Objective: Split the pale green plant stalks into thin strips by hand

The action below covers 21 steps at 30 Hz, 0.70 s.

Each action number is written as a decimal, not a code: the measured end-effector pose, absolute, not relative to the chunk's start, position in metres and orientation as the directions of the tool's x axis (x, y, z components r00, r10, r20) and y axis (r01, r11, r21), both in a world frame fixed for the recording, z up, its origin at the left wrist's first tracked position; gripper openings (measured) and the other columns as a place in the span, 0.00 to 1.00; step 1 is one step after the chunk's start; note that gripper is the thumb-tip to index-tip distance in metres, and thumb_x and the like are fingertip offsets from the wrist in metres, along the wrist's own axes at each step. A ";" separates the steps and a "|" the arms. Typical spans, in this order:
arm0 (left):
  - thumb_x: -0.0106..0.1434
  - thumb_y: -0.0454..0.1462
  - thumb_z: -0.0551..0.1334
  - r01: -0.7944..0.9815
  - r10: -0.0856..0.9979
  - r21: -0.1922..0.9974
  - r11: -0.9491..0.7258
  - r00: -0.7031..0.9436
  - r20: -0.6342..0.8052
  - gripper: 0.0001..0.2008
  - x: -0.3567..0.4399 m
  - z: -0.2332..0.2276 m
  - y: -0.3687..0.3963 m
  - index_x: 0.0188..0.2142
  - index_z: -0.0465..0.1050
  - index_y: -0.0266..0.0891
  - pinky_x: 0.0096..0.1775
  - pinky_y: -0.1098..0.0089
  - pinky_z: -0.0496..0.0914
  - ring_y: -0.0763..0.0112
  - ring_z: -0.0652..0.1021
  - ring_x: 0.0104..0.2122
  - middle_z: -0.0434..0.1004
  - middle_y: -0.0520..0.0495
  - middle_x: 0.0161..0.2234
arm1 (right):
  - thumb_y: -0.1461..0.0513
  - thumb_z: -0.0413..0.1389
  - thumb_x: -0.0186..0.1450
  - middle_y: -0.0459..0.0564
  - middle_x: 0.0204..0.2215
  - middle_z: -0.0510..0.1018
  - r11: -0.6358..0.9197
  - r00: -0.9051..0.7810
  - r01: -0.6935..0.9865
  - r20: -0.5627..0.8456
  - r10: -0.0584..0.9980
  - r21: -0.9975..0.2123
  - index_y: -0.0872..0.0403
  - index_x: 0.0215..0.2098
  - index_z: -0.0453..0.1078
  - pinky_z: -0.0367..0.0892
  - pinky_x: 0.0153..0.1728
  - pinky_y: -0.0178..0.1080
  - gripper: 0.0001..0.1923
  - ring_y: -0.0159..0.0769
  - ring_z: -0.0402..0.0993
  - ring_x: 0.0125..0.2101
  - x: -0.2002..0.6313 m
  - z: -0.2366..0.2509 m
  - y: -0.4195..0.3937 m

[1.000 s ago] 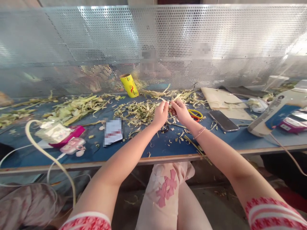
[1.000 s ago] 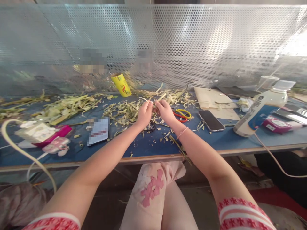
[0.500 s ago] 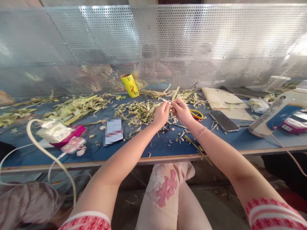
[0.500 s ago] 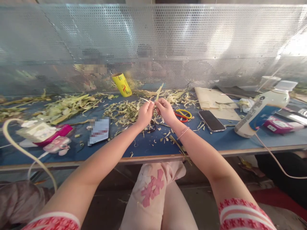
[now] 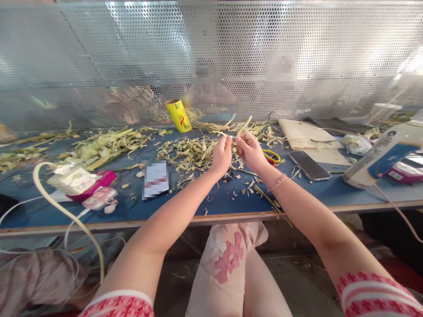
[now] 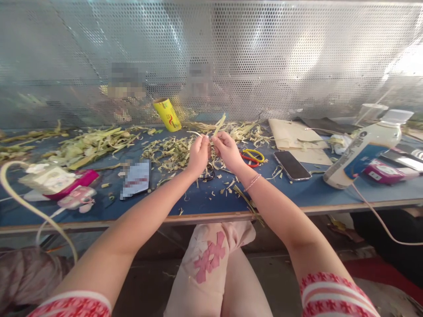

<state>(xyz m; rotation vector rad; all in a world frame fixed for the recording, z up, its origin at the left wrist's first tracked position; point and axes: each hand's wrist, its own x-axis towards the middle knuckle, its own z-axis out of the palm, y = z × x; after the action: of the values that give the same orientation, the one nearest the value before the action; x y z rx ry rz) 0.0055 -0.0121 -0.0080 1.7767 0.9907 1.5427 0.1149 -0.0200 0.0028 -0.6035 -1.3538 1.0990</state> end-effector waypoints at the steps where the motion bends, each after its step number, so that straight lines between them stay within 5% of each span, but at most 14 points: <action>1: 0.65 0.56 0.47 0.165 0.823 0.810 -0.562 0.023 0.567 0.22 0.005 -0.008 -0.012 0.28 0.61 0.42 0.28 0.70 0.57 0.74 0.62 0.22 0.57 0.54 0.21 | 0.51 0.58 0.60 0.34 0.13 0.55 0.411 -0.146 -0.271 0.459 0.876 -0.870 0.50 0.29 0.56 0.44 0.18 0.32 0.17 0.23 0.48 0.15 0.115 0.003 -0.020; 7: 0.67 0.50 0.51 0.258 0.764 0.749 -0.611 -0.056 0.643 0.19 -0.001 0.000 -0.016 0.25 0.60 0.41 0.31 0.69 0.59 0.73 0.64 0.23 0.59 0.53 0.21 | 0.62 0.54 0.60 0.35 0.16 0.57 0.415 -0.215 -0.273 0.475 0.853 -0.868 0.51 0.32 0.57 0.46 0.19 0.31 0.07 0.24 0.50 0.16 0.121 0.007 -0.020; 11: 0.67 0.49 0.51 0.299 0.716 0.700 -0.648 -0.072 0.694 0.19 -0.004 -0.001 -0.013 0.24 0.59 0.41 0.30 0.69 0.58 0.74 0.63 0.23 0.59 0.53 0.20 | 0.66 0.51 0.57 0.39 0.18 0.64 0.530 -0.236 -0.079 0.532 0.813 -0.845 0.52 0.30 0.59 0.51 0.21 0.32 0.04 0.24 0.56 0.19 0.126 0.009 -0.019; 21: 0.63 0.53 0.56 0.028 0.779 0.782 -0.623 -0.072 0.623 0.19 -0.004 -0.005 -0.008 0.27 0.63 0.41 0.28 0.71 0.58 0.76 0.63 0.21 0.54 0.55 0.19 | 0.67 0.52 0.58 0.39 0.19 0.61 0.720 -0.278 0.194 0.666 0.692 -0.667 0.54 0.31 0.61 0.52 0.23 0.33 0.03 0.24 0.53 0.20 0.133 0.011 -0.022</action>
<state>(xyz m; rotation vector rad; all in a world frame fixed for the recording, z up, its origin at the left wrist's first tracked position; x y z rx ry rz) -0.0035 -0.0085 -0.0051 1.6518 0.8723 1.7507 0.1328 -0.0218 0.0113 -0.6936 -1.8259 0.5657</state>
